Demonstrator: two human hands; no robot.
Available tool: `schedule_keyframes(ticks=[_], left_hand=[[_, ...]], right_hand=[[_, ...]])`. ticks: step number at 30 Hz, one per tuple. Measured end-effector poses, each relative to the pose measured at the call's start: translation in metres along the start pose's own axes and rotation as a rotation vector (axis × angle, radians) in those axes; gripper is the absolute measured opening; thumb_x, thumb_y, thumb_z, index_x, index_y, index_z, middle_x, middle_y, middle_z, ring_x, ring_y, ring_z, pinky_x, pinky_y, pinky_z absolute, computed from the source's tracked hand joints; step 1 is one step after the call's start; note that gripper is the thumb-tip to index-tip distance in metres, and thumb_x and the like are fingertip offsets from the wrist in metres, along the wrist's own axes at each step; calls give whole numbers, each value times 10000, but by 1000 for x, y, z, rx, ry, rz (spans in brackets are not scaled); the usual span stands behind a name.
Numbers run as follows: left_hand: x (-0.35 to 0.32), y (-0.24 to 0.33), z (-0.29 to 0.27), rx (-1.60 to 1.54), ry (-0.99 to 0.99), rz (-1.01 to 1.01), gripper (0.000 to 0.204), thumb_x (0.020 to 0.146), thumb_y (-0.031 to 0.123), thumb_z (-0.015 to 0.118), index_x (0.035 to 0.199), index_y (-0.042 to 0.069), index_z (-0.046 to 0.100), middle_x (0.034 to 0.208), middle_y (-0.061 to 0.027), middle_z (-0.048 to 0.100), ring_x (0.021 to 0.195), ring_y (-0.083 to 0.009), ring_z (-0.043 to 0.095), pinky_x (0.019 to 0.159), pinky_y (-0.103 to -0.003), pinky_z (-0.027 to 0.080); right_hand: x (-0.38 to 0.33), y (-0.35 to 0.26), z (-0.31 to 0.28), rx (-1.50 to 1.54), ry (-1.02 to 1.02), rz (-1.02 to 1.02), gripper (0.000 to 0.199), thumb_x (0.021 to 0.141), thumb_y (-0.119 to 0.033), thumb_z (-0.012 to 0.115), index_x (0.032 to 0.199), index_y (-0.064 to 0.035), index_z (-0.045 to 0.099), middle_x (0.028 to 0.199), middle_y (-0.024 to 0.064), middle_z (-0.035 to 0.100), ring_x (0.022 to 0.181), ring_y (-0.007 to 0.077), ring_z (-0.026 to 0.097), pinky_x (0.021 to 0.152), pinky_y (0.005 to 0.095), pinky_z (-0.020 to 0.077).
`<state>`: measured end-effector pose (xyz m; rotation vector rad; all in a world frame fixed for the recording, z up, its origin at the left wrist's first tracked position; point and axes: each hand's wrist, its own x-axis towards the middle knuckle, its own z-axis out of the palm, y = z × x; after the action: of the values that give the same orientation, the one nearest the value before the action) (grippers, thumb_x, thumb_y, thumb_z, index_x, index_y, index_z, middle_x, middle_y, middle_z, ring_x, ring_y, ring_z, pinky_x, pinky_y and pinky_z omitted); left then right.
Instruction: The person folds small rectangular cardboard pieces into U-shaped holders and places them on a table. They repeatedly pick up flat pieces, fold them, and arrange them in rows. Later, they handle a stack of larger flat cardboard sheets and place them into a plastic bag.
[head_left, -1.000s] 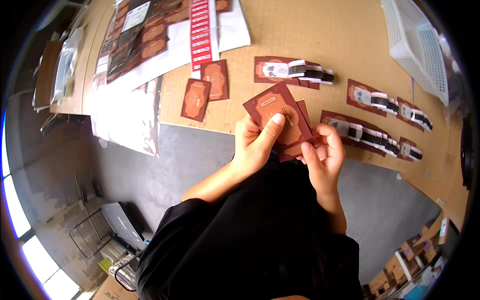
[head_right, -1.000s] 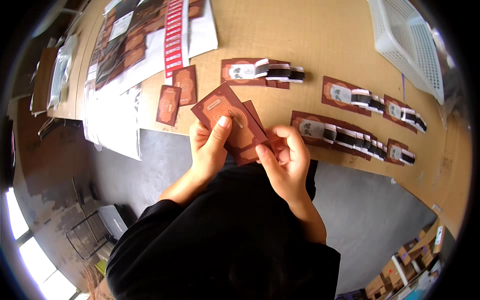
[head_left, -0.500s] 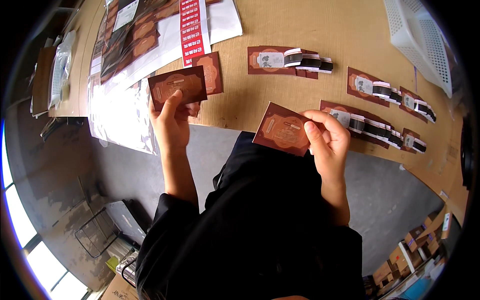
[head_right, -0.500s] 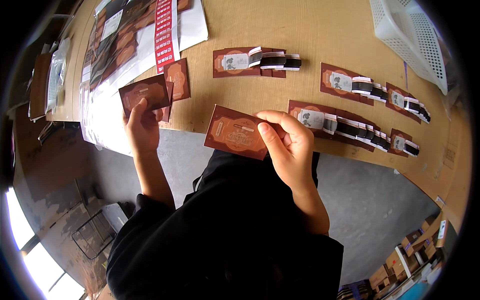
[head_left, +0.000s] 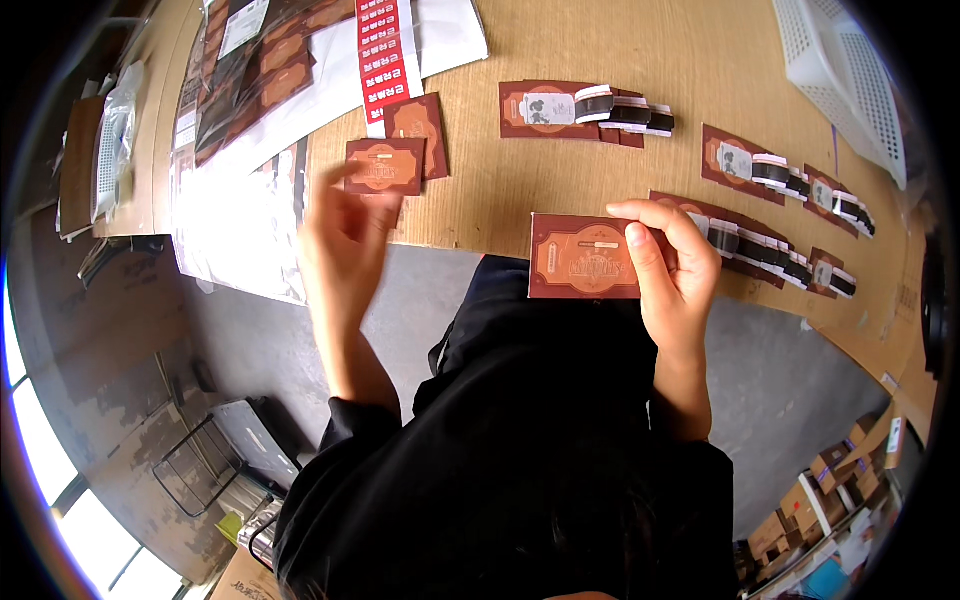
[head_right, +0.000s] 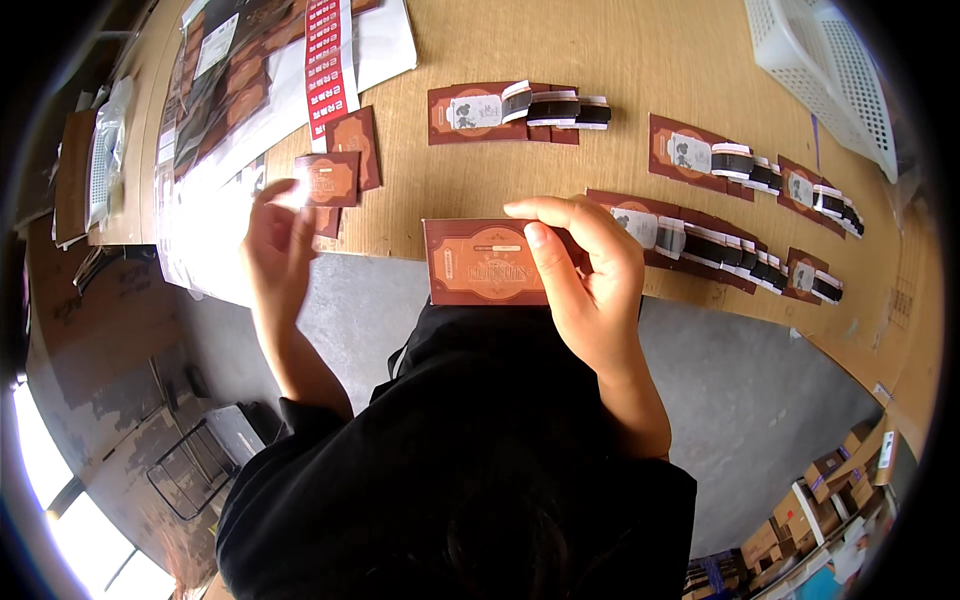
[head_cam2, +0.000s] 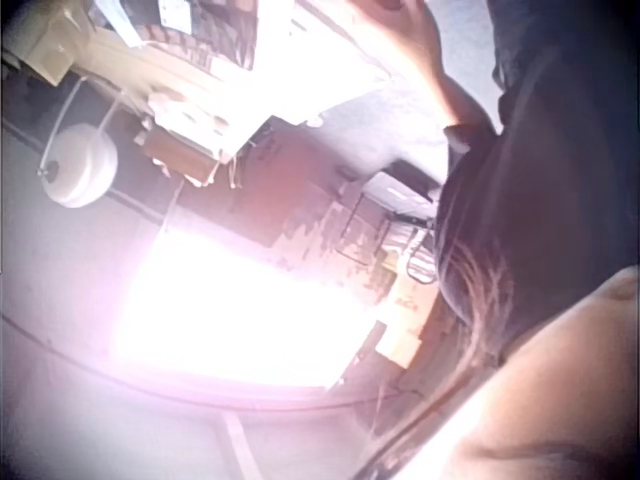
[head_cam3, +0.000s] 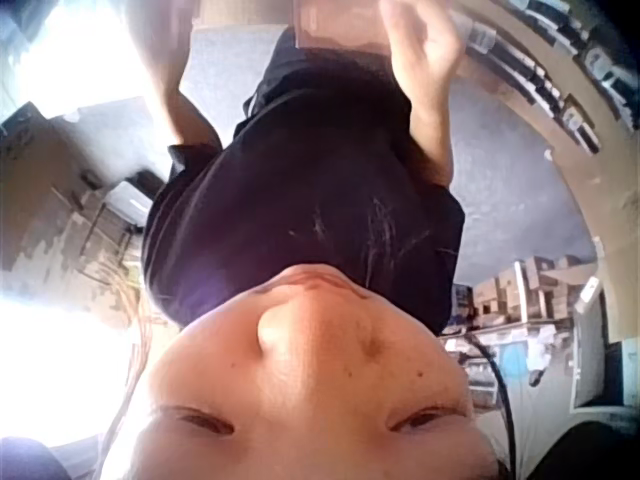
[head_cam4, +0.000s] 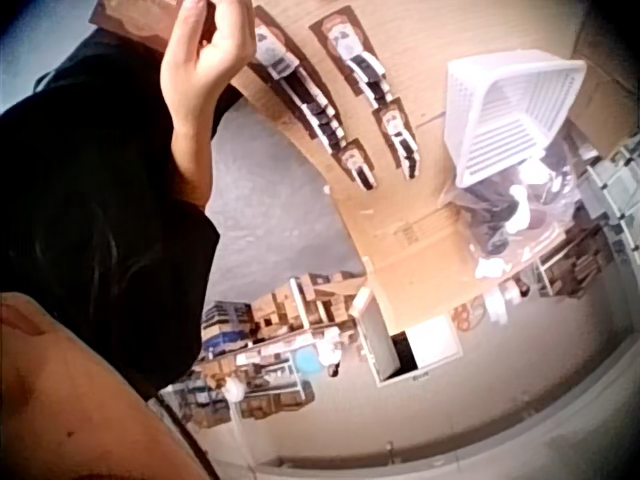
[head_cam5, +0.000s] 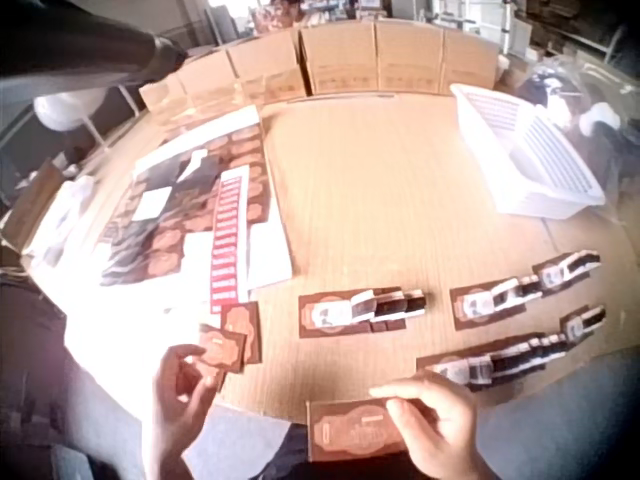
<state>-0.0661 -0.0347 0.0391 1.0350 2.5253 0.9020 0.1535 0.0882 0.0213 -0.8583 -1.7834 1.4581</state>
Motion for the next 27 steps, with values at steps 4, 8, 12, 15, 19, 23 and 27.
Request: schedule_keyframes(ticks=[4, 8, 12, 15, 19, 23, 27], left_hand=[[-31, 33, 30, -884, -554, -19, 167, 790, 77, 590, 901, -36, 537, 748, -42, 561, 678, -94, 534, 661, -221, 449], [-34, 34, 53, -1185, -729, -95, 44, 818, -3, 516, 855, -21, 530, 771, -28, 552, 704, -88, 537, 644, -195, 431], [-37, 34, 63, -1225, -707, -94, 66, 809, -13, 518, 873, -19, 533, 771, -27, 553, 703, -87, 539, 638, -196, 433], [-37, 37, 66, -1278, -670, -111, 77, 806, -15, 522, 882, -17, 536, 792, -35, 569, 718, -93, 549, 651, -204, 444], [-38, 40, 70, -1343, -632, -109, 83, 807, -10, 526, 888, -11, 544, 831, -52, 589, 747, -103, 560, 677, -216, 455], [-39, 40, 74, -1328, -611, -46, 78, 810, -6, 529, 886, -10, 544, 841, -54, 592, 753, -106, 563, 686, -219, 455], [-40, 43, 73, -1271, -570, -21, 71, 806, -15, 531, 877, -13, 540, 835, -50, 589, 765, -104, 561, 688, -218, 453]], right_hand=[[2, -2, 1, -84, -22, -114, 100, 785, -24, 550, 867, 5, 600, 733, 56, 581, 635, 108, 504, 573, 207, 394], [3, -2, 0, -236, 148, -235, 133, 725, -31, 608, 856, -12, 607, 763, 54, 576, 667, 164, 510, 594, 245, 404], [3, 0, 2, -675, 374, -560, 146, 649, -72, 667, 778, -36, 612, 780, 47, 564, 701, 209, 501, 636, 301, 396], [-2, 4, 9, -681, 325, -689, 167, 617, -85, 691, 753, -38, 608, 794, 48, 563, 703, 205, 503, 647, 307, 405], [-9, -2, 18, -697, 267, -585, 364, 575, -145, 732, 883, -25, 579, 897, 84, 560, 734, 218, 521, 650, 308, 419], [-5, 3, 19, -507, 265, -501, 323, 592, -93, 713, 873, -12, 575, 859, 91, 558, 731, 233, 529, 634, 312, 420], [-5, 7, 20, -455, 244, -467, 288, 620, -84, 694, 869, -7, 572, 858, 100, 559, 734, 242, 530, 631, 309, 418]])
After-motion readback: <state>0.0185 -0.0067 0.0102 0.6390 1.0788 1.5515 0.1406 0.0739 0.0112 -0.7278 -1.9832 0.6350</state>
